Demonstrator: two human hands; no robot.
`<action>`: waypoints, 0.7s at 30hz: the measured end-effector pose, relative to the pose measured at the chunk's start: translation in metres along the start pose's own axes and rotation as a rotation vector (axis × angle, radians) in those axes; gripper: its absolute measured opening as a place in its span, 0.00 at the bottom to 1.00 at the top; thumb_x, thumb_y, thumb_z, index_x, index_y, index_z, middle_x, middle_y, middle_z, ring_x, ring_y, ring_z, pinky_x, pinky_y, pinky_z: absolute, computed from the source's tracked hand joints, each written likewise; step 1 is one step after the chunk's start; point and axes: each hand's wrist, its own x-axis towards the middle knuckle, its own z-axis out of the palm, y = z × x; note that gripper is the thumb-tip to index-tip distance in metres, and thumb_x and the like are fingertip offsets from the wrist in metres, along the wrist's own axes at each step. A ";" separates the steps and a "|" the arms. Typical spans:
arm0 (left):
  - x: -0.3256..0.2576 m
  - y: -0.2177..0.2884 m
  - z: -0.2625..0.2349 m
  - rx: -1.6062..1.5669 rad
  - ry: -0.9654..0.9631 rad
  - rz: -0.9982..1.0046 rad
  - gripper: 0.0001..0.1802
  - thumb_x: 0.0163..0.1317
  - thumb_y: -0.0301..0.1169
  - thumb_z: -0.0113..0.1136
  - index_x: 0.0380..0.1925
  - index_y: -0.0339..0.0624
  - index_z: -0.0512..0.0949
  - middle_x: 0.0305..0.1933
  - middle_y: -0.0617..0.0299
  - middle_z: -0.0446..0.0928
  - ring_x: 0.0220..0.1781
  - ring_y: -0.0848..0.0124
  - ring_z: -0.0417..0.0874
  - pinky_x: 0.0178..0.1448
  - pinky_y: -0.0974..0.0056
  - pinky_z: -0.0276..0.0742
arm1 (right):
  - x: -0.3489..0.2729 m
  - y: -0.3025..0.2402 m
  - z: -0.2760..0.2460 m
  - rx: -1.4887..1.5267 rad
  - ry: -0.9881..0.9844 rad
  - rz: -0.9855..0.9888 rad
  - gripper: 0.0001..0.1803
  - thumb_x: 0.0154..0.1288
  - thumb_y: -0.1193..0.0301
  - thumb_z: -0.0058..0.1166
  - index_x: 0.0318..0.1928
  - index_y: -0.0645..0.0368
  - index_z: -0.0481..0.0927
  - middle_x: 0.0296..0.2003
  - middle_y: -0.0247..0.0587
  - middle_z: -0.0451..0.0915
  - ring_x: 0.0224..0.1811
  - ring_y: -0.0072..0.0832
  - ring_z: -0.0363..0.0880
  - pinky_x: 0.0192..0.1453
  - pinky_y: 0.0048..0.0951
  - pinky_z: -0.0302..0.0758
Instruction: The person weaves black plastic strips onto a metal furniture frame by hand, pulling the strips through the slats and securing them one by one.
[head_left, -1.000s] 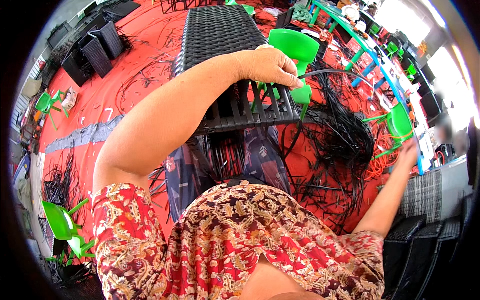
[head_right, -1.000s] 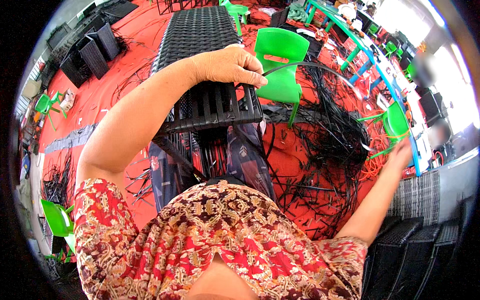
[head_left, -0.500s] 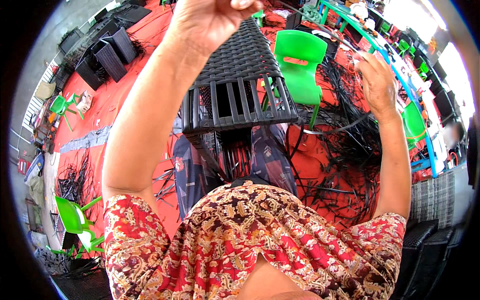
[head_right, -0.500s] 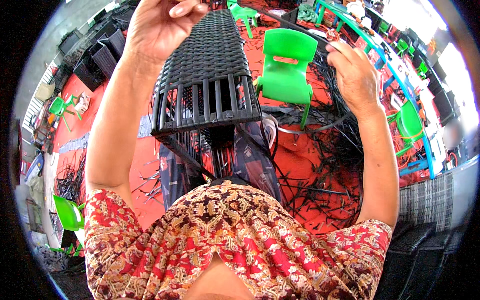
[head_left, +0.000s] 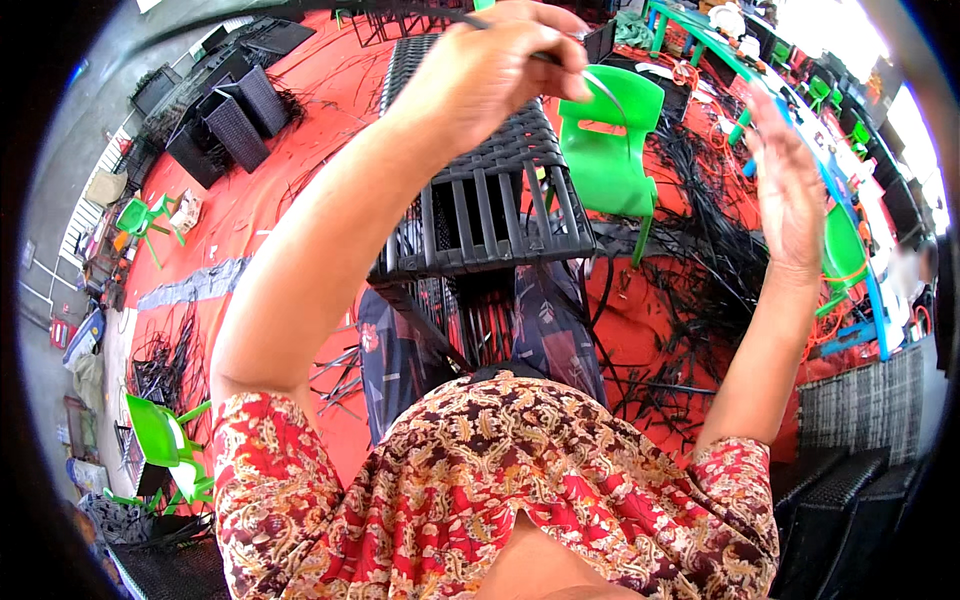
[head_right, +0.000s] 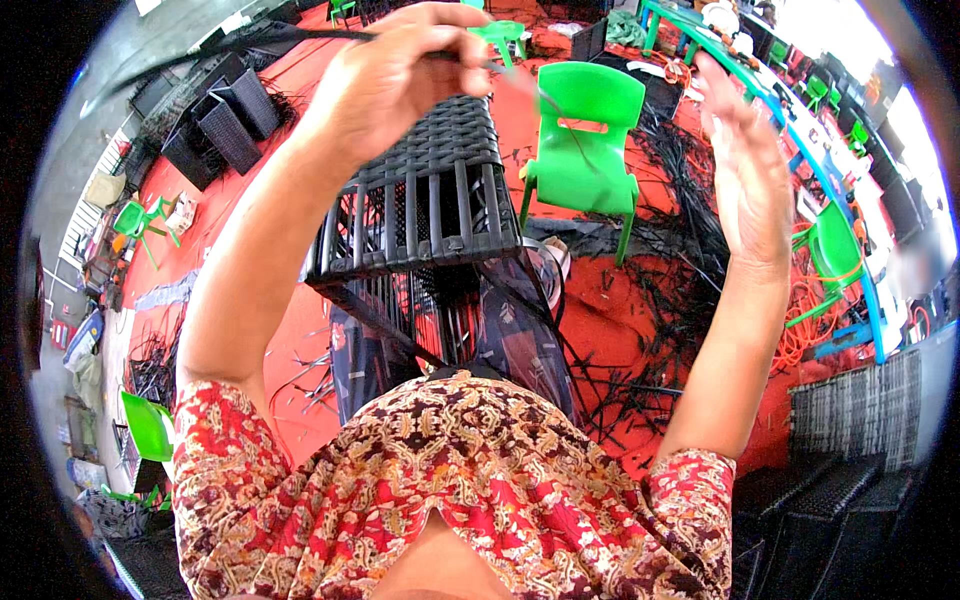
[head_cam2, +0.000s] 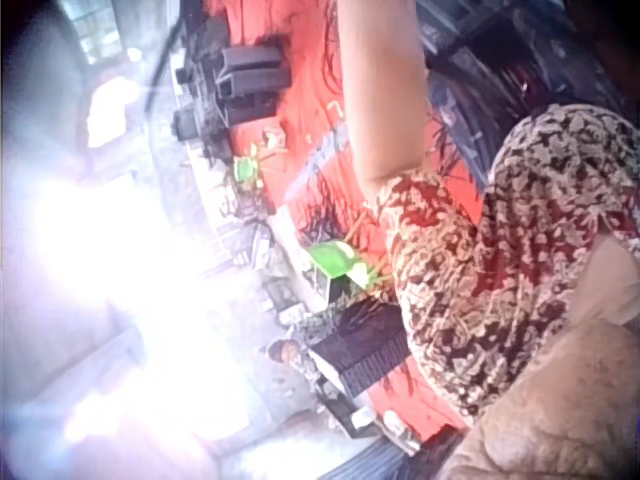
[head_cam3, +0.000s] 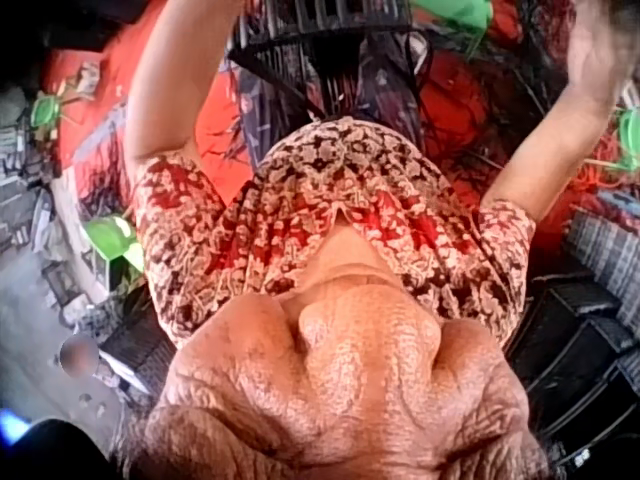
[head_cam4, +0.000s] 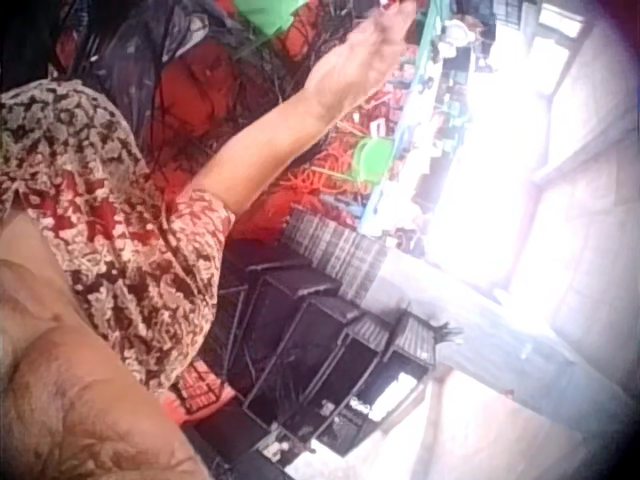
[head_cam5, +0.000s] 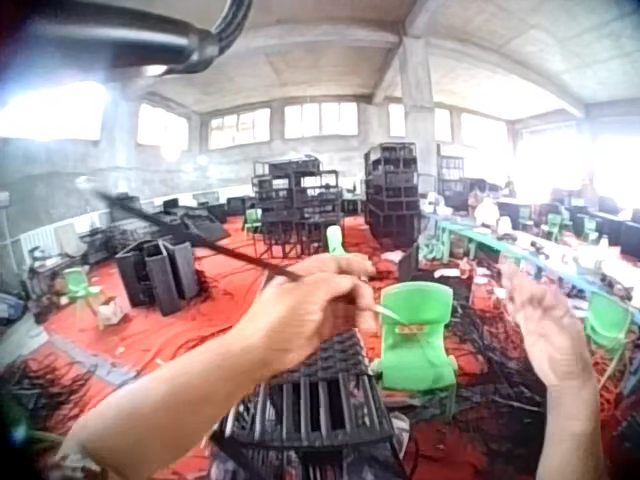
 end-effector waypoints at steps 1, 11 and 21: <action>0.007 -0.005 0.013 0.082 0.000 -0.030 0.14 0.65 0.27 0.44 0.46 0.31 0.72 0.34 0.58 0.76 0.34 0.69 0.78 0.45 0.64 0.76 | 0.006 -0.018 0.019 0.069 -0.005 -0.027 0.13 0.66 0.71 0.47 0.49 0.52 0.79 0.64 0.48 0.64 0.70 0.37 0.57 0.72 0.33 0.48; 0.006 -0.042 0.057 0.776 -0.525 0.256 0.14 0.62 0.31 0.55 0.47 0.39 0.75 0.40 0.59 0.78 0.38 0.73 0.79 0.46 0.67 0.75 | 0.011 -0.028 0.145 -0.206 0.058 -0.257 0.12 0.69 0.69 0.48 0.46 0.62 0.79 0.31 0.30 0.79 0.29 0.10 0.66 0.34 0.12 0.64; -0.029 0.012 -0.033 0.853 -0.139 -0.159 0.10 0.59 0.26 0.59 0.41 0.38 0.80 0.41 0.65 0.78 0.45 0.77 0.76 0.54 0.70 0.70 | -0.037 0.013 0.075 -0.015 0.220 0.095 0.09 0.67 0.70 0.51 0.42 0.61 0.81 0.23 0.22 0.71 0.22 0.09 0.60 0.26 0.13 0.58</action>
